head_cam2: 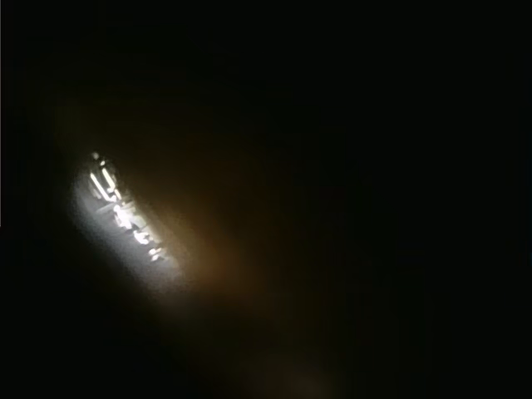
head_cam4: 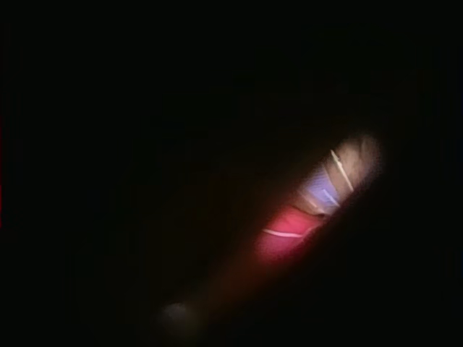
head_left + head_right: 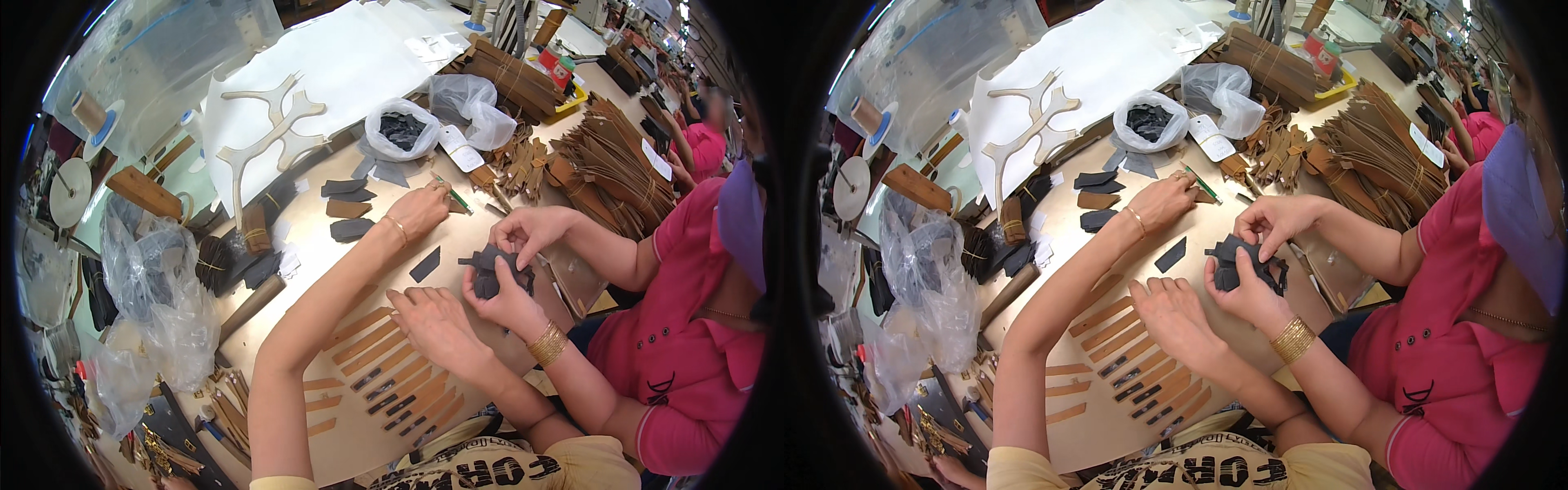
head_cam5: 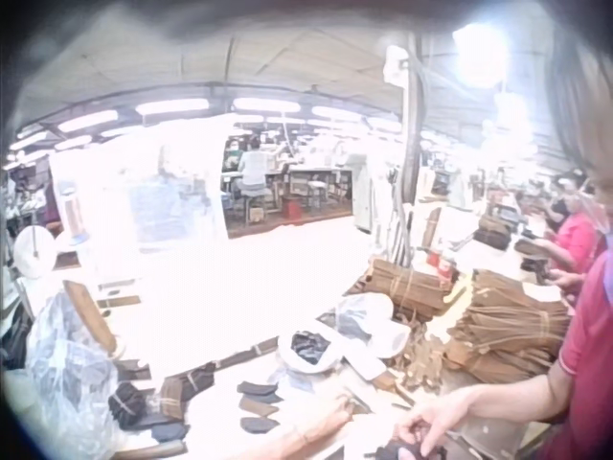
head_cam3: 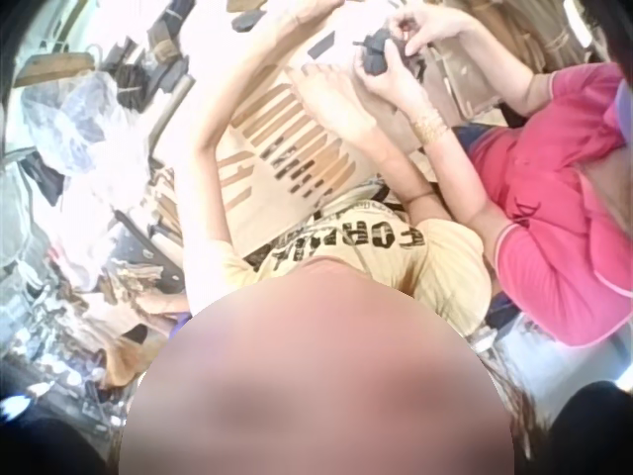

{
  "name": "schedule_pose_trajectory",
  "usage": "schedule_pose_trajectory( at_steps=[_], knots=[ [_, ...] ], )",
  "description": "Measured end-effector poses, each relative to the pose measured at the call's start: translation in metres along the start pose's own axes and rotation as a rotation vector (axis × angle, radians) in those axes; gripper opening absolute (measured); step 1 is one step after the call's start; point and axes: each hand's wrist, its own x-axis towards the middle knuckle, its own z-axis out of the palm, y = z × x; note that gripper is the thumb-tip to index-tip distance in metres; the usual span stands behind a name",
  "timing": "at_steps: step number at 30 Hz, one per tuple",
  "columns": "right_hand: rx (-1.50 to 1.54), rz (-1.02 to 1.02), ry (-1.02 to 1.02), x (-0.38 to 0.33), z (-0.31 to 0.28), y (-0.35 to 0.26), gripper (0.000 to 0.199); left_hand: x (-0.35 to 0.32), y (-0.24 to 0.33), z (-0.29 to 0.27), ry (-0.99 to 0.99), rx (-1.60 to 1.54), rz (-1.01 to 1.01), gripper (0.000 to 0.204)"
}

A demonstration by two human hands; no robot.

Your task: The person repeatedly picks up small dark leather pieces and light brown leather strips from a table, aligns them, and places them together. The person also handles bundles of leather strips and arranges them on the table.

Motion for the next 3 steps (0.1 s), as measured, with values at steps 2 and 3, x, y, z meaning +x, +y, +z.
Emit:
schedule_pose_trajectory(
  at_steps=[2, 3],
  knots=[
    [0.013, -0.013, -0.014, -0.0013, -0.0036, -0.0011, 0.034, 0.007, -0.0023, 0.002, -0.13, 0.104, -0.011, 0.019],
    [0.019, -0.017, -0.021, -0.0034, -0.0057, -0.0018, 0.033, 0.0096, -0.0026, 0.0032, -0.231, 0.149, -0.007, 0.023]
  ],
)
